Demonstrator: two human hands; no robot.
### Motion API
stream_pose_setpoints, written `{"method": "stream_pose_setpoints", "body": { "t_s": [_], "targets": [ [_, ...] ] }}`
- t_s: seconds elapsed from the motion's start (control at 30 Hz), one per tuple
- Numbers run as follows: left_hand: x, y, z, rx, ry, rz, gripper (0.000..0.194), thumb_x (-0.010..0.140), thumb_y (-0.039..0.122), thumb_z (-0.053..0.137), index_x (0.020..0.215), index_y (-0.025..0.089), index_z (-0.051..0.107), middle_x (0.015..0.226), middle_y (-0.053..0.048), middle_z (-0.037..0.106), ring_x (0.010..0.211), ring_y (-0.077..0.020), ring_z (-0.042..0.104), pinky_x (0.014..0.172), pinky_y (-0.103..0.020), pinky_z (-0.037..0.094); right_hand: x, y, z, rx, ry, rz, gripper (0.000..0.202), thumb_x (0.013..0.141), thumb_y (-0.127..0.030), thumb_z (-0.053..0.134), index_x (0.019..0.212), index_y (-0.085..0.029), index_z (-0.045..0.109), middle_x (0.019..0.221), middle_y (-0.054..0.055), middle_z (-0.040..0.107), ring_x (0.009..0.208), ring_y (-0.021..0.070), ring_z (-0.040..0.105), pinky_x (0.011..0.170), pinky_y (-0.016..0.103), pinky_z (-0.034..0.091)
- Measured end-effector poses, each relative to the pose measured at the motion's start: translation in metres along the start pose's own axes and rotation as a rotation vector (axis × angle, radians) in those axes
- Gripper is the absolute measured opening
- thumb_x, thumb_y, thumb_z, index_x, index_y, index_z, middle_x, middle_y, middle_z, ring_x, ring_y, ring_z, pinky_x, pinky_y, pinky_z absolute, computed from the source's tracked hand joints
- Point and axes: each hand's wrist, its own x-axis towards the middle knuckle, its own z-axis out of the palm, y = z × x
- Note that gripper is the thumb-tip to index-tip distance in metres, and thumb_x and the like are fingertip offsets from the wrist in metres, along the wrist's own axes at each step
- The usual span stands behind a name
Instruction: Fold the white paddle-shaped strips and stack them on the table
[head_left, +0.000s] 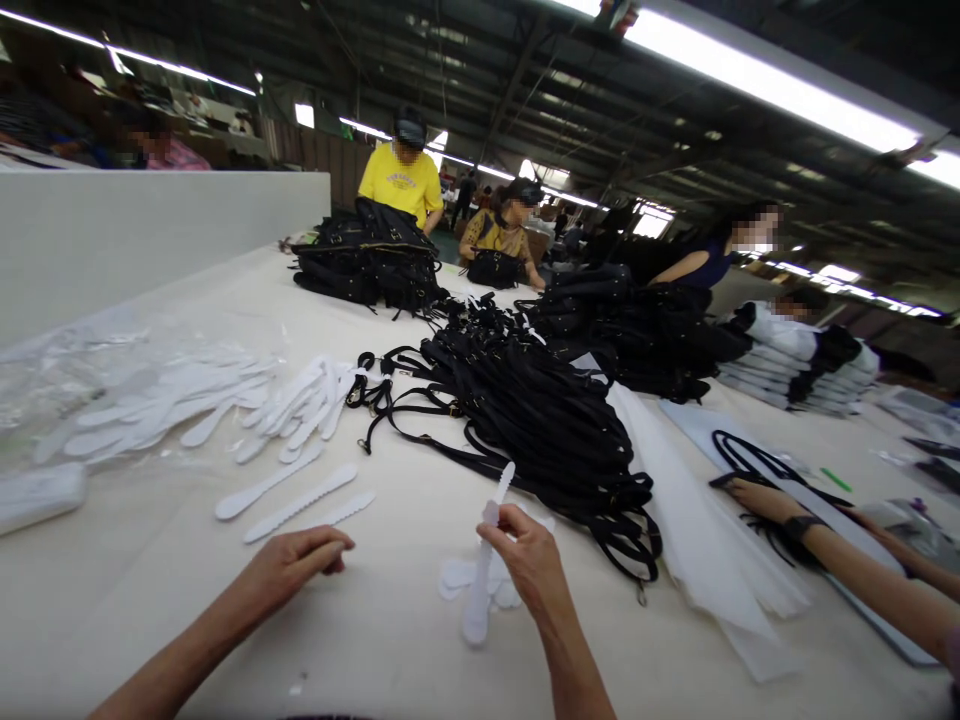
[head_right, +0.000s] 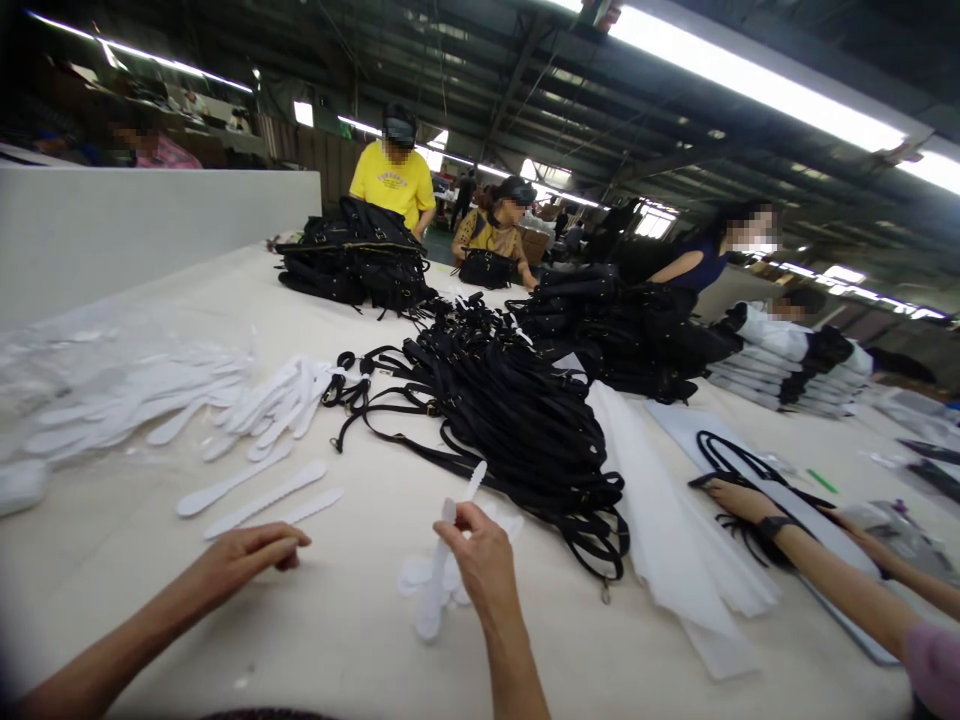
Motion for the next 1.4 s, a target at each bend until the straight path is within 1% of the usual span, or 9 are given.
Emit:
{"method": "stream_pose_setpoints", "body": {
  "t_s": [0.13,0.37,0.53,0.67,0.8,0.97,1.17,1.3,1.4],
  "targets": [
    [0.012,-0.04,-0.012,0.511,0.333,0.04,0.034,0.09,0.041,0.046,0.114,0.032,0.069,0.125,-0.001,0.069,0.115,-0.0252,0.062,0.102,-0.04,0.043,0.001,0.014,-0.014,-0.216,0.15,-0.086,0.049,0.078,-0.032,0.066,0.126,-0.026,0.061,0.138,0.006,0.057,0.128,0.0285,0.05,0.11,0.045,0.035],
    [0.025,-0.072,0.009,0.818,0.376,0.117,0.033,0.087,0.029,0.046,0.109,0.026,0.07,0.141,-0.006,0.06,0.137,-0.0273,0.045,0.108,-0.047,0.036,-0.019,-0.018,0.058,0.019,-0.086,-0.105,0.03,0.081,-0.026,0.064,0.11,-0.028,0.071,0.113,0.002,0.072,0.103,0.0224,0.066,0.095,0.034,0.047],
    [0.021,-0.048,0.012,0.409,0.225,0.011,0.022,0.088,0.042,0.047,0.091,0.03,0.065,0.102,-0.001,0.075,0.102,-0.0232,0.066,0.091,-0.036,0.045,-0.023,-0.026,0.088,0.201,-0.232,0.032,0.02,0.076,-0.025,0.069,0.095,-0.026,0.076,0.088,0.001,0.075,0.083,0.0202,0.068,0.078,0.03,0.049],
    [0.017,-0.013,0.025,-0.185,0.101,-0.077,0.032,0.081,0.057,0.057,0.079,0.024,0.057,0.07,0.001,0.068,0.067,-0.0184,0.061,0.063,-0.027,0.043,-0.02,-0.033,0.096,0.559,-0.366,0.105,0.035,0.07,-0.03,0.077,0.104,-0.021,0.075,0.1,0.004,0.075,0.093,0.0214,0.067,0.08,0.029,0.049],
    [0.012,0.017,0.041,-0.567,-0.027,-0.105,0.035,0.071,0.054,0.071,0.075,0.022,0.057,0.063,-0.001,0.067,0.061,-0.0181,0.059,0.058,-0.028,0.041,-0.017,-0.05,0.095,0.761,-0.386,0.136,0.041,0.073,-0.041,0.075,0.106,-0.017,0.074,0.098,0.007,0.076,0.087,0.0193,0.067,0.071,0.027,0.048],
    [0.004,0.03,0.046,-0.663,-0.053,-0.125,0.045,0.063,0.061,0.075,0.079,0.021,0.06,0.064,-0.003,0.068,0.061,-0.0196,0.061,0.06,-0.031,0.044,-0.019,-0.051,0.096,0.759,-0.336,0.12,0.035,0.076,-0.046,0.072,0.091,-0.014,0.076,0.076,0.004,0.073,0.067,0.0138,0.063,0.059,0.023,0.044],
    [0.004,0.036,0.055,-0.527,-0.054,-0.058,0.044,0.07,0.063,0.069,0.08,0.02,0.065,0.061,-0.001,0.068,0.059,-0.0189,0.061,0.062,-0.031,0.045,-0.029,-0.058,0.098,0.692,-0.248,0.08,0.019,0.075,-0.031,0.073,0.066,-0.014,0.069,0.057,-0.003,0.062,0.054,0.0094,0.052,0.053,0.022,0.038],
    [0.006,0.034,0.056,-0.553,-0.013,-0.125,0.047,0.072,0.065,0.065,0.081,0.019,0.066,0.057,0.0,0.068,0.054,-0.0177,0.059,0.057,-0.029,0.044,-0.033,-0.058,0.099,0.721,-0.272,0.061,0.017,0.074,-0.031,0.074,0.07,-0.015,0.07,0.062,-0.001,0.065,0.06,0.0117,0.057,0.059,0.023,0.043],
    [0.006,0.031,0.051,-0.625,0.019,-0.126,0.048,0.075,0.065,0.063,0.083,0.018,0.066,0.064,-0.003,0.072,0.06,-0.0184,0.063,0.062,-0.03,0.048,-0.03,-0.052,0.094,0.773,-0.3,0.029,0.027,0.075,-0.039,0.075,0.092,-0.018,0.073,0.087,0.003,0.073,0.084,0.0185,0.066,0.079,0.03,0.051]
  ]
}}
